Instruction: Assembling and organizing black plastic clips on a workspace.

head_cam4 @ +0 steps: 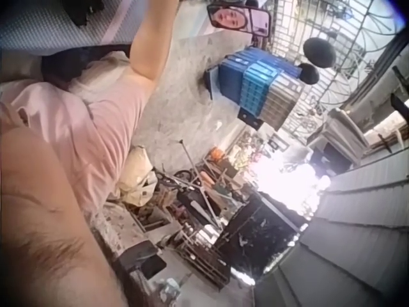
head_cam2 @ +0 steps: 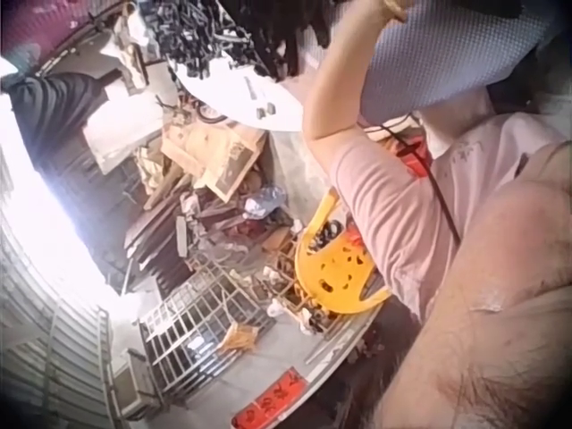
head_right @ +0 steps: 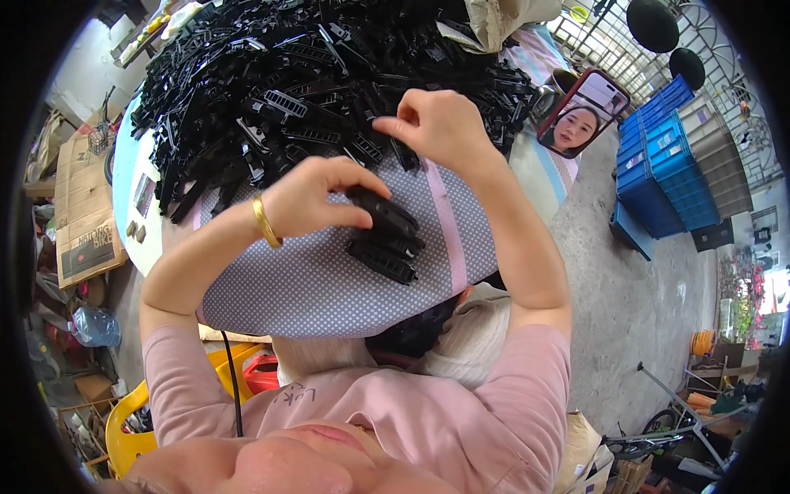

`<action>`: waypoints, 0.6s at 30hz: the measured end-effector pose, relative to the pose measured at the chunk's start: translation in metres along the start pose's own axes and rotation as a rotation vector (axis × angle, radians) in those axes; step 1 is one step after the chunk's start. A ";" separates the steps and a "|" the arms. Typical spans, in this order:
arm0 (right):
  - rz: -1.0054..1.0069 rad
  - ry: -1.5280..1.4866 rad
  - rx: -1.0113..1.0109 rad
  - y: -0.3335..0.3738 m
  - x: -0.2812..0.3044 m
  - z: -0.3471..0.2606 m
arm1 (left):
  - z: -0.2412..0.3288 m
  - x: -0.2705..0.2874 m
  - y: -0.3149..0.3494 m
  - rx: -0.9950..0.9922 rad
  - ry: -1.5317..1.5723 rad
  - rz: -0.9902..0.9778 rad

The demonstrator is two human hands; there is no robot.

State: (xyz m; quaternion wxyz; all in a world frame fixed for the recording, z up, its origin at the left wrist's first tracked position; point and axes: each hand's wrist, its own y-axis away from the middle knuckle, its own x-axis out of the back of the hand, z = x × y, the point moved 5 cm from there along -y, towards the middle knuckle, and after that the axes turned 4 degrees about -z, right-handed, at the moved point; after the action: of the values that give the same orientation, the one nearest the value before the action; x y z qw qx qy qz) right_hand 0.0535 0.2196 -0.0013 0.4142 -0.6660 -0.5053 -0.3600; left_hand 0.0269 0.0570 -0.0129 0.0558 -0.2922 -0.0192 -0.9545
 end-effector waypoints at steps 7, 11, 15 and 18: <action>-0.017 0.099 0.167 0.009 -0.012 -0.003 | 0.005 0.007 -0.001 -0.204 -0.487 0.162; 0.037 0.130 0.184 0.008 -0.007 -0.004 | -0.011 0.009 -0.005 -0.204 -0.833 0.296; 0.159 -0.262 0.030 0.004 0.004 -0.004 | -0.015 0.007 -0.006 -0.254 -0.924 0.291; 0.128 -0.619 0.120 0.001 0.002 -0.006 | -0.015 0.012 -0.003 -0.301 -0.772 0.292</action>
State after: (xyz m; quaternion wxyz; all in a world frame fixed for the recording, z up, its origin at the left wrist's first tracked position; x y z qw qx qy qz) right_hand 0.0549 0.2150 0.0025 0.3012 -0.7486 -0.5848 -0.0830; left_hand 0.0079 0.0581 -0.0183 0.1357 -0.6319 0.1420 -0.7498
